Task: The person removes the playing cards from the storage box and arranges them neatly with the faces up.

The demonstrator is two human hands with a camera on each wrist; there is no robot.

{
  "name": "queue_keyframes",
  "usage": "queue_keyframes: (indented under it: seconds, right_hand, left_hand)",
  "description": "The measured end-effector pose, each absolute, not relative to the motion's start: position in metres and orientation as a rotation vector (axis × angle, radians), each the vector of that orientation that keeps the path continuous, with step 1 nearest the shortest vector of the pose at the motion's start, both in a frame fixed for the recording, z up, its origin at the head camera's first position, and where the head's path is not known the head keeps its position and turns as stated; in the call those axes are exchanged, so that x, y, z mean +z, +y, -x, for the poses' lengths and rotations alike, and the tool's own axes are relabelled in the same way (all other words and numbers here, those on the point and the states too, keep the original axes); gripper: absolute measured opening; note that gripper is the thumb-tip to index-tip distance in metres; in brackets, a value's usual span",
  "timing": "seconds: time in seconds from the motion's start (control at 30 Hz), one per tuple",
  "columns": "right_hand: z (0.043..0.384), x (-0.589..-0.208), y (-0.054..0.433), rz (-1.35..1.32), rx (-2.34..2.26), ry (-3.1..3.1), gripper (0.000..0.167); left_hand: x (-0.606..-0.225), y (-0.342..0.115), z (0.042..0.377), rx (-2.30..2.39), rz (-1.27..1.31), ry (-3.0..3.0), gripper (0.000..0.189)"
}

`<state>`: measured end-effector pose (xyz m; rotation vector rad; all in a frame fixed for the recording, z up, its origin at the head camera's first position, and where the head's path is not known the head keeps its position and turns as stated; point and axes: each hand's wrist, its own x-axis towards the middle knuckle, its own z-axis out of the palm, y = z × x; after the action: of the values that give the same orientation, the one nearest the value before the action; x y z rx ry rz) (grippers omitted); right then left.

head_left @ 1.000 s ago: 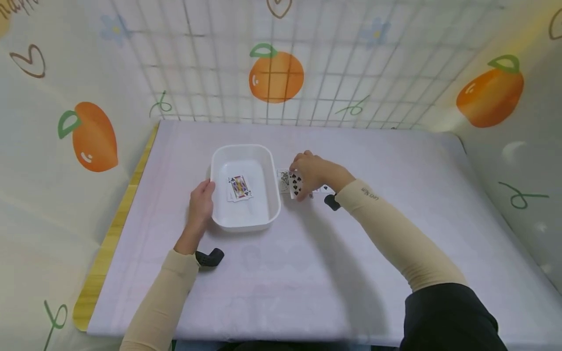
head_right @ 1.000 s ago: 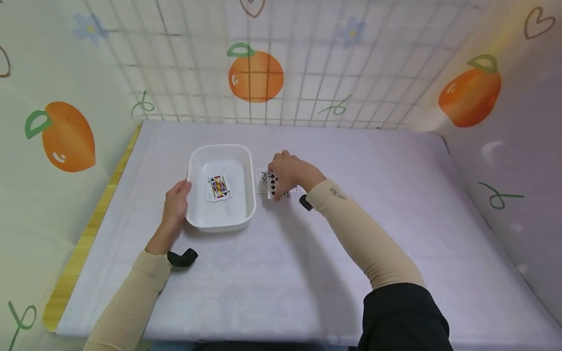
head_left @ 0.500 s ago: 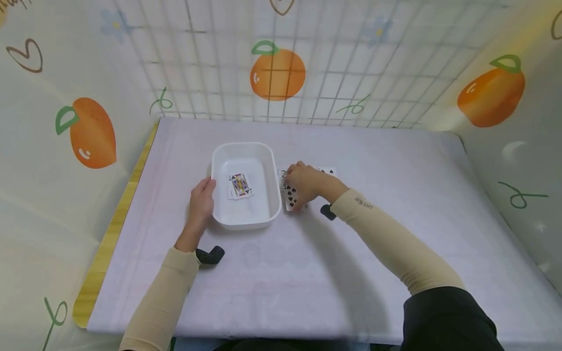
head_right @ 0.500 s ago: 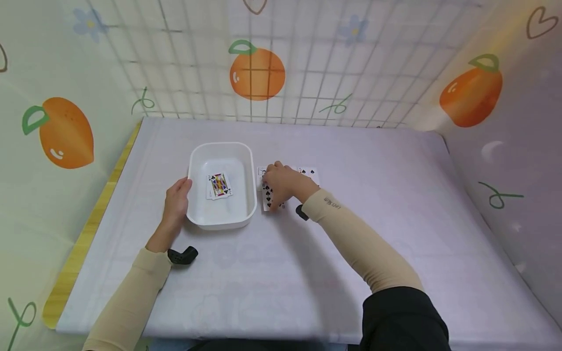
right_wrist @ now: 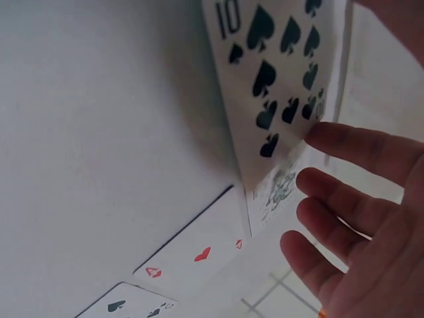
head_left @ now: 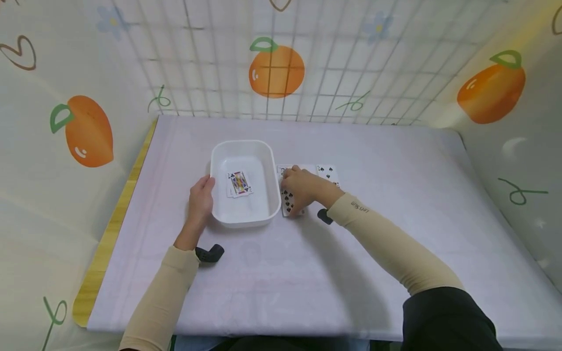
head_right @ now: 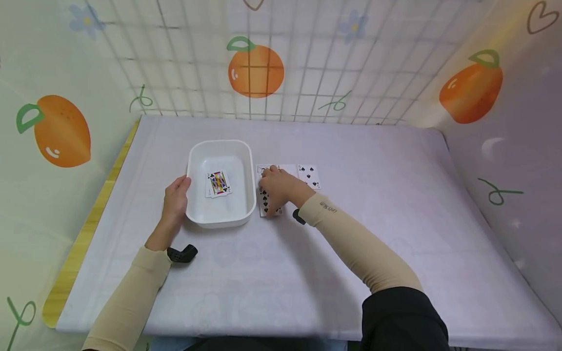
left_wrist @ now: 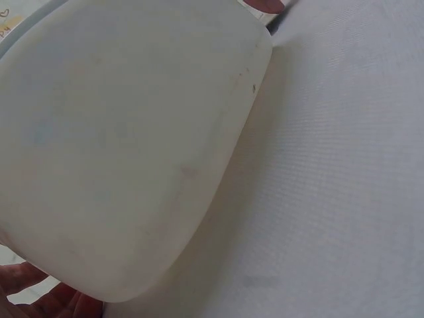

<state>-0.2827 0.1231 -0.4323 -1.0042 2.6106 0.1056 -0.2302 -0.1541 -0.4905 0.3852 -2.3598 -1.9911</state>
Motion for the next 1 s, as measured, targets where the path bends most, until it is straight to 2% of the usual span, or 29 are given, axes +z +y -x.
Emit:
queue_keyframes:
  seconds: [0.63,1.0]
  right_hand:
    - [0.275,-0.433,0.118,0.948,0.098,2.628,0.093]
    - [0.285,-0.393,0.125,0.867,0.021,2.72,0.087]
  left_hand:
    - [-0.492,-0.153,0.229,-1.986,-0.392,-2.371,0.052]
    - [-0.49,-0.154,0.228,-1.989,-0.374,-2.36,0.051]
